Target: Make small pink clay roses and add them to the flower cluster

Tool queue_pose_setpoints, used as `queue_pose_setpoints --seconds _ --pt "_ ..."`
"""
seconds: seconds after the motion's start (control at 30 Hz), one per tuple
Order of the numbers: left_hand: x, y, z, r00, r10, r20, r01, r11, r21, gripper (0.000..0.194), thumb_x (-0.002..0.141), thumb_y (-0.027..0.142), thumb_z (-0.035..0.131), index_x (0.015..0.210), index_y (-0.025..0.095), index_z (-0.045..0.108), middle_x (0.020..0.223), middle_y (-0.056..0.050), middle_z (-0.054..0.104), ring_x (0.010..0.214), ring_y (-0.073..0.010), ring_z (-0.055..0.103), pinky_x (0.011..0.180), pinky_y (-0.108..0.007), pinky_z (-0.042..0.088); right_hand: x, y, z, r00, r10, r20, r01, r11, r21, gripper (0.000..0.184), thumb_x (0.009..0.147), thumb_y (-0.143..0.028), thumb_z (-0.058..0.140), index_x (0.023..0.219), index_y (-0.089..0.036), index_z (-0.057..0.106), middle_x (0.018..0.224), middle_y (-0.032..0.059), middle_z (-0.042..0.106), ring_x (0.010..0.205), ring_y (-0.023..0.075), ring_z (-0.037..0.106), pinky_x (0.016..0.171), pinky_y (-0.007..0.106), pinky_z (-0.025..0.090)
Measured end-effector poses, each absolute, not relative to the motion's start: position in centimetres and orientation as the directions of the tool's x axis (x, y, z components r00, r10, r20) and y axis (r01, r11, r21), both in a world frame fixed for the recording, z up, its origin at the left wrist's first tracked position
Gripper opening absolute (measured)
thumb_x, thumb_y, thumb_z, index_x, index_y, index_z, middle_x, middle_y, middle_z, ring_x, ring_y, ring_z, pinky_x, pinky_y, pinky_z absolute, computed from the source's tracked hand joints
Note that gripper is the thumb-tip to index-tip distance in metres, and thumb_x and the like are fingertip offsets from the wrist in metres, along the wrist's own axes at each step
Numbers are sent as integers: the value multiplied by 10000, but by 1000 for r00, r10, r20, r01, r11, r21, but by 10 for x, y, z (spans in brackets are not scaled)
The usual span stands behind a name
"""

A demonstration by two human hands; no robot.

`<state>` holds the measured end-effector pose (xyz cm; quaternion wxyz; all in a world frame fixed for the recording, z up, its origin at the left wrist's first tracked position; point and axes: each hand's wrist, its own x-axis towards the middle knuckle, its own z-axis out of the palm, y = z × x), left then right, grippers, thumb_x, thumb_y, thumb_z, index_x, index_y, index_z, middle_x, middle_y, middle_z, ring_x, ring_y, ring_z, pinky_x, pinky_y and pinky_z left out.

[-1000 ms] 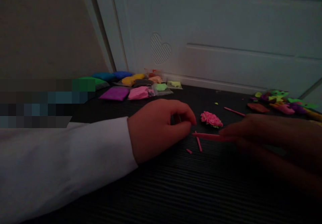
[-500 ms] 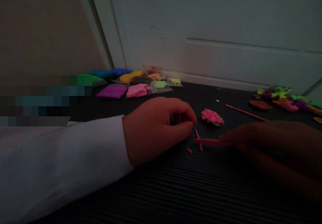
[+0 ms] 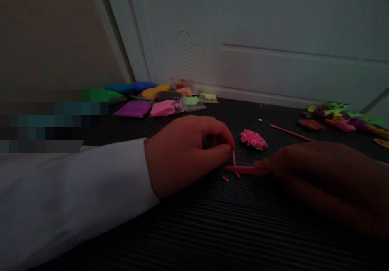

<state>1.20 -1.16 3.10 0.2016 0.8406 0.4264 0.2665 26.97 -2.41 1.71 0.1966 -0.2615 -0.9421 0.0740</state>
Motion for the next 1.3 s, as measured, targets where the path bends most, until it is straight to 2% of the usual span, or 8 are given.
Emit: queue_pose_setpoints --seconds 0.1,0.27,0.37,0.5,0.63,0.83,1.03,1.3 --pt "11 -9 29 490 824 285 614 -558 558 145 893 211 621 854 211 761 762 45 737 710 -128 654 664 -256 462 271 -24 18 -765 545 343 499 838 -219 333 936 -84 477 1108 -297 666 843 -50 791 633 130 726 564 256 525" --pt "10 -6 28 515 803 300 598 -588 544 141 870 232 626 847 217 764 776 44 744 729 -142 659 679 -266 468 266 -22 19 -786 538 304 475 840 -261 308 942 -126 462 1095 -267 688 857 -17 797 665 153 736 622 277 564" --pt "11 -10 30 480 831 280 622 -548 559 143 883 220 624 868 220 766 767 51 740 729 -139 663 678 -258 471 268 -21 19 -781 532 327 466 845 -261 321 925 -82 480 1090 -277 675 833 -59 774 651 114 715 634 242 554" --pt "12 -11 30 477 835 275 632 -543 553 150 881 207 622 885 219 772 786 48 741 741 -133 668 690 -253 476 275 -21 18 -780 509 363 460 861 -218 403 965 -59 478 1212 -344 619 981 -101 778 777 66 722 710 177 537" --pt "7 -3 28 536 806 252 629 -580 517 179 868 242 614 925 220 783 888 12 764 833 -166 685 751 -278 498 277 -19 19 -757 523 392 504 849 -159 324 1030 -160 464 1247 -358 599 1017 -103 762 823 89 718 766 220 539" --pt "-3 15 27 693 691 203 545 -687 480 148 837 217 684 923 227 803 997 12 747 942 -156 702 875 -263 504 279 -14 18 -770 516 375 521 848 -97 246 1036 -206 487 1232 -306 598 977 -57 758 753 126 712 610 244 517" --pt "-4 19 25 745 630 219 478 -733 483 123 888 194 693 864 210 812 955 17 742 931 -117 694 877 -204 486 274 -21 15 -680 639 360 570 769 -288 150 1035 -270 518 1029 -280 668 816 -47 704 623 131 639 572 265 483" --pt "-2 18 24 778 580 242 421 -767 484 166 922 149 666 878 204 817 965 10 744 921 -102 685 881 -180 470 272 -19 17 -627 711 319 563 696 -446 160 1006 -236 562 999 -289 713 786 -64 710 631 102 634 566 228 468"
